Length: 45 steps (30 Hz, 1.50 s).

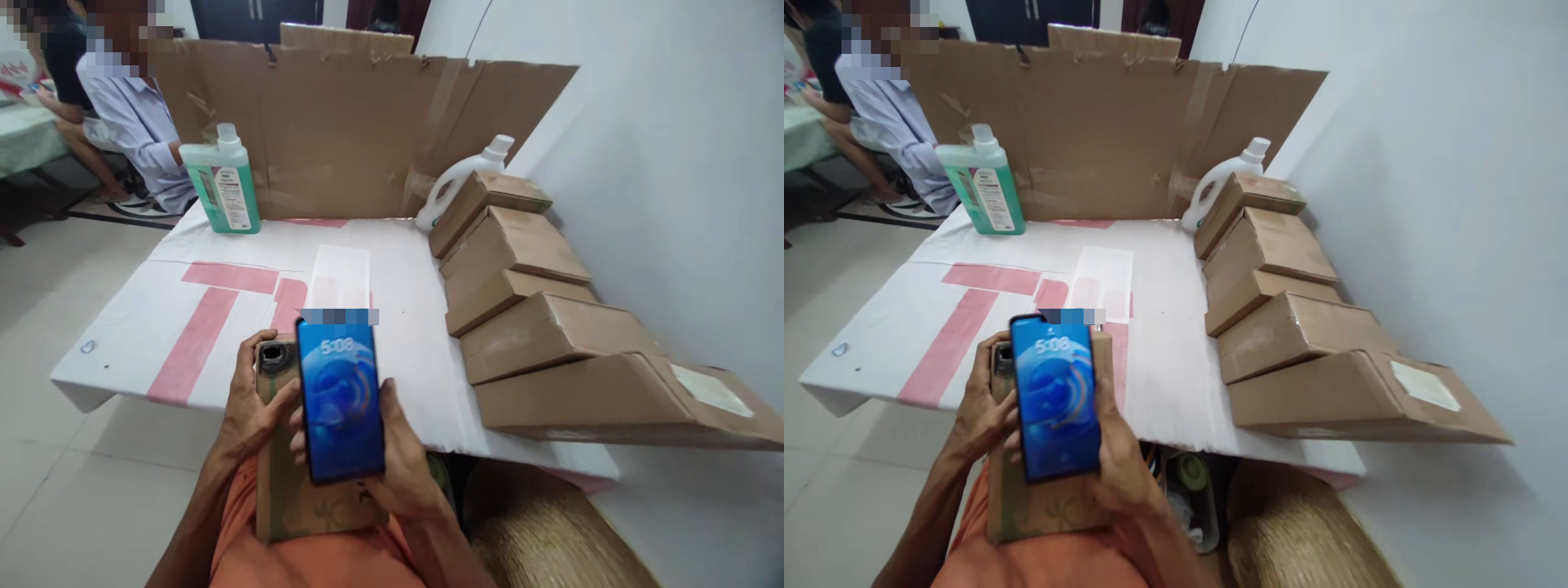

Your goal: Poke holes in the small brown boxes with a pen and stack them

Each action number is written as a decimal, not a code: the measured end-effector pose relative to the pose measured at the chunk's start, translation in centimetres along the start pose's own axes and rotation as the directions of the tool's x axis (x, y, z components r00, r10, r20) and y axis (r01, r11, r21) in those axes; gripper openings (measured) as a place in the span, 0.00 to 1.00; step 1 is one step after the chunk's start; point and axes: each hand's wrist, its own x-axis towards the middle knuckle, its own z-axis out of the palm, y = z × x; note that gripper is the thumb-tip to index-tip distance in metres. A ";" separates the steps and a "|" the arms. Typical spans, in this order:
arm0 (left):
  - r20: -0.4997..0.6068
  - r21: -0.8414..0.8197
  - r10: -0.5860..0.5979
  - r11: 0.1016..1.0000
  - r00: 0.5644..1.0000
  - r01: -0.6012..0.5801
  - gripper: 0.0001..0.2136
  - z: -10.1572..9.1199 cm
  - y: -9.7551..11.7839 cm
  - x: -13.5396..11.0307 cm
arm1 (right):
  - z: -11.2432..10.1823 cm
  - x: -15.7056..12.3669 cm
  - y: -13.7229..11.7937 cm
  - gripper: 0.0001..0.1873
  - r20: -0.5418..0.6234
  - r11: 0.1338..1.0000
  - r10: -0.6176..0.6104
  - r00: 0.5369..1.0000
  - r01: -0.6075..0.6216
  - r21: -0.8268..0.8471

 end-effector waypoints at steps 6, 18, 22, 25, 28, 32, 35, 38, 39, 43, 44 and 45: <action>0.022 -0.048 -0.080 0.996 0.997 0.081 0.34 -0.5 0.2 0.4 | -1.3 -0.8 -3.3 0.42 -0.055 0.981 -0.154 0.986 0.159 0.106; -0.082 0.057 -0.161 0.985 0.984 0.166 0.36 -1.2 -1.3 1.3 | -11.5 -1.7 -4.5 0.33 -0.285 0.945 -0.218 0.934 0.275 0.180; -0.080 0.061 -0.168 0.983 0.983 0.173 0.39 -1.1 -0.9 1.5 | -14.7 -0.4 -3.0 0.33 -0.330 0.944 -0.144 0.933 0.229 0.237; -0.087 0.068 -0.175 0.981 0.981 0.181 0.40 -1.1 -0.9 1.7 | -16.2 0.6 -2.0 0.31 -0.380 0.941 -0.113 0.918 0.222 0.256; -0.087 0.089 -0.192 0.976 0.978 0.199 0.40 -1.2 -1.0 1.8 | -16.9 0.9 -1.5 0.31 -0.392 0.942 -0.101 0.914 0.215 0.259; -0.091 0.108 -0.199 0.972 0.976 0.209 0.40 -1.3 -1.2 1.8 | -16.8 0.1 -1.8 0.33 -0.337 0.945 -0.136 0.932 0.224 0.239; -0.094 0.101 -0.207 0.971 0.974 0.216 0.41 -1.3 -1.3 1.8 | -16.2 -0.5 -2.1 0.32 -0.273 0.944 -0.188 0.943 0.250 0.216; -0.100 0.097 -0.208 0.971 0.973 0.218 0.41 -1.2 -1.2 1.9 | -15.7 -0.8 -2.3 0.32 -0.233 0.947 -0.211 0.949 0.257 0.191; -0.101 0.098 -0.208 0.971 0.973 0.218 0.41 -1.1 -1.2 1.9 | -15.6 -0.8 -2.3 0.32 -0.225 0.949 -0.215 0.950 0.257 0.181; -0.097 0.100 -0.205 0.972 0.974 0.215 0.41 -1.2 -1.2 1.7 | -15.5 -0.8 -2.0 0.29 -0.201 0.964 -0.204 0.958 0.232 0.128; -0.096 0.096 -0.205 0.972 0.974 0.214 0.41 -1.3 -1.3 1.7 | -15.6 -0.9 -1.9 0.29 -0.199 0.967 -0.195 0.961 0.222 0.123; -0.098 0.091 -0.205 0.973 0.974 0.214 0.41 -1.3 -1.4 1.7 | -15.6 -1.0 -1.9 0.28 -0.197 0.970 -0.184 0.963 0.210 0.124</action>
